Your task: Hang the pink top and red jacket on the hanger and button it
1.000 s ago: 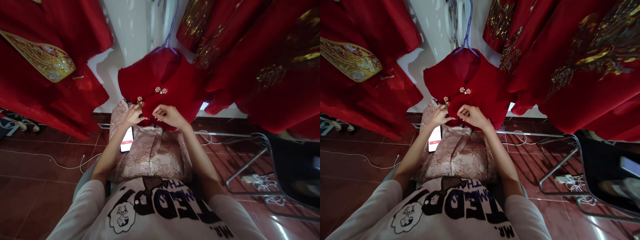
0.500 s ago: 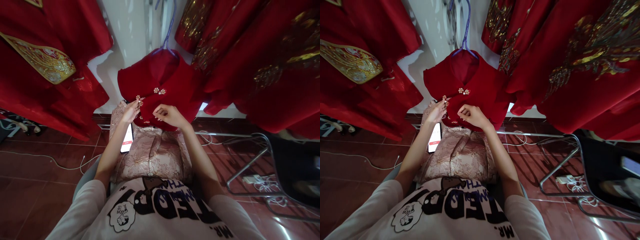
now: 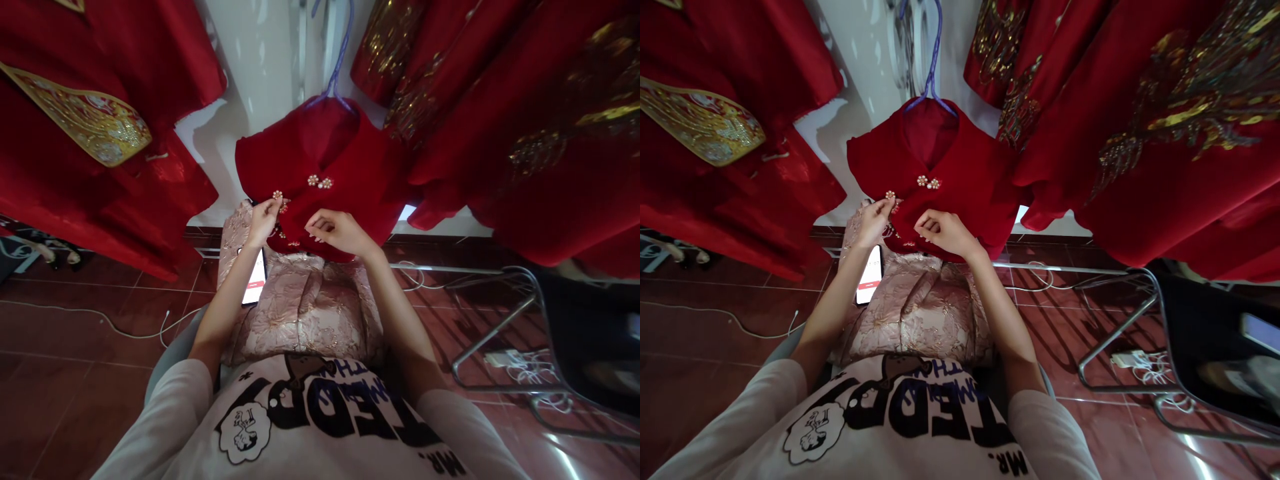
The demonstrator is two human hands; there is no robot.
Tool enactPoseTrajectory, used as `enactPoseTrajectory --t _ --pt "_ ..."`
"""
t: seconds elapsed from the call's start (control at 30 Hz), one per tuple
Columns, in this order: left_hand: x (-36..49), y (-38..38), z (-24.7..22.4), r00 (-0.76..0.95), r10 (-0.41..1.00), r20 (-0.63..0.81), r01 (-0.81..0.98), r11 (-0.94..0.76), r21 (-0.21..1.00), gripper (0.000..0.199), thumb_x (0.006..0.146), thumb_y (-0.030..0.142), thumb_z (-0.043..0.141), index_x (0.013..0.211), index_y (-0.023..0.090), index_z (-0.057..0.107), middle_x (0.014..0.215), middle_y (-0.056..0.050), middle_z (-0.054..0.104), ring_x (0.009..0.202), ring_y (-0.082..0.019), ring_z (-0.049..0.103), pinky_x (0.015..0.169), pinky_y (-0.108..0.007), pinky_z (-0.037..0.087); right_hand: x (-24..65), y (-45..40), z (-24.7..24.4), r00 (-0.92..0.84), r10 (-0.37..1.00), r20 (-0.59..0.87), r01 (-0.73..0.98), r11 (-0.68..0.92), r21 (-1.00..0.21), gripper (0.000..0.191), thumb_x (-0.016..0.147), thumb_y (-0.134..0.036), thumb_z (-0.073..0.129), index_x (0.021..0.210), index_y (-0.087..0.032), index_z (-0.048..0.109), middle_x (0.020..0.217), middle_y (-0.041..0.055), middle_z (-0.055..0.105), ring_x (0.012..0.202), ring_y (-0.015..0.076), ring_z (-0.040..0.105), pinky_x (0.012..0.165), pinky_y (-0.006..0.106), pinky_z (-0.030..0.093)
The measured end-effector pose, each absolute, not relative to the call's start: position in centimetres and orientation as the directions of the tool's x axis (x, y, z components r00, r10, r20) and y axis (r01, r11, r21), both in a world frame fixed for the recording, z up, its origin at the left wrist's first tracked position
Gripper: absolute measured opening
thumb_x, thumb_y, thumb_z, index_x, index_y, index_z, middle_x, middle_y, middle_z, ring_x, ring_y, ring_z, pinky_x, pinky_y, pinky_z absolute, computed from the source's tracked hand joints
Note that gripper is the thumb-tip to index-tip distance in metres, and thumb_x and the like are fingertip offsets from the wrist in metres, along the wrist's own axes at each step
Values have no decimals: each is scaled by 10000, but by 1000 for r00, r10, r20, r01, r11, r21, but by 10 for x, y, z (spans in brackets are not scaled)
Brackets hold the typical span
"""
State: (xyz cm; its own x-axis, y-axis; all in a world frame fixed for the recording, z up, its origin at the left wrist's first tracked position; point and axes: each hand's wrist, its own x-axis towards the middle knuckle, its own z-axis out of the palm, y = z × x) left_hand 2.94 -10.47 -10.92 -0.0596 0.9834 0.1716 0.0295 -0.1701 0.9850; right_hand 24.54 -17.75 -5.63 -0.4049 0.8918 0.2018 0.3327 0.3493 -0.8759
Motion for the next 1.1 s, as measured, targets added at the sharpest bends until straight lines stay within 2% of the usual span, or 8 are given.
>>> enactPoseTrajectory --t 0.23,0.33,0.4,0.5,0.57,0.77,0.9,1.1 --pt "31 -116 -92 164 985 -58 -133 81 988 740 986 785 407 1044 153 787 955 -143 773 1010 -273 749 795 -335 612 246 -178 -54 -404 888 220 334 367 -868 91 896 -283 682 901 -192 689 856 18 748 781 139 684 755 279 557" --pt "40 -123 -75 251 968 10 -63 6 998 674 966 771 497 1042 168 789 992 -123 769 1064 -296 738 921 -386 597 248 -179 -53 -396 891 222 336 365 -868 97 895 -289 686 905 -193 691 864 20 747 797 146 688 772 288 562" --pt "49 -125 -63 228 952 202 -10 -205 979 489 973 638 620 1042 182 782 1088 -107 756 1135 -293 711 1020 -406 558 249 -179 -52 -397 891 220 335 364 -869 105 896 -291 689 911 -187 691 869 27 744 801 149 688 778 294 561" --pt "60 -119 -46 230 818 527 204 -570 796 268 935 411 757 1105 203 759 1271 -106 684 1305 -321 606 1154 -474 459 249 -179 -51 -407 886 222 327 368 -871 121 901 -302 685 920 -183 686 868 31 741 793 151 685 775 300 560" --pt "64 -113 -35 316 714 624 394 -698 598 254 918 341 771 1125 196 744 1355 -124 632 1384 -374 521 1207 -571 377 250 -179 -51 -407 885 228 324 373 -869 133 899 -318 684 917 -186 684 862 29 741 783 151 681 770 304 559" --pt "72 -100 -7 656 552 514 622 -782 47 211 1016 285 567 1141 212 720 1383 -124 621 1396 -357 499 1279 -655 228 249 -179 -51 -415 881 227 310 371 -875 193 879 -387 700 904 -198 678 840 36 739 777 170 682 761 333 557" --pt "75 -91 1 751 494 438 567 -822 -46 266 1006 216 507 1146 149 723 1208 -134 681 1304 -340 573 1293 -640 210 250 -179 -50 -413 884 221 308 364 -879 209 874 -399 696 908 -194 677 813 43 732 765 179 686 743 342 551" --pt "70 -75 9 800 444 404 477 -879 22 207 973 271 562 1048 166 723 1005 -88 715 1193 -316 635 1284 -639 231 253 -179 -48 -404 890 211 311 351 -883 207 878 -397 698 921 -197 670 818 46 729 751 176 681 733 349 557"
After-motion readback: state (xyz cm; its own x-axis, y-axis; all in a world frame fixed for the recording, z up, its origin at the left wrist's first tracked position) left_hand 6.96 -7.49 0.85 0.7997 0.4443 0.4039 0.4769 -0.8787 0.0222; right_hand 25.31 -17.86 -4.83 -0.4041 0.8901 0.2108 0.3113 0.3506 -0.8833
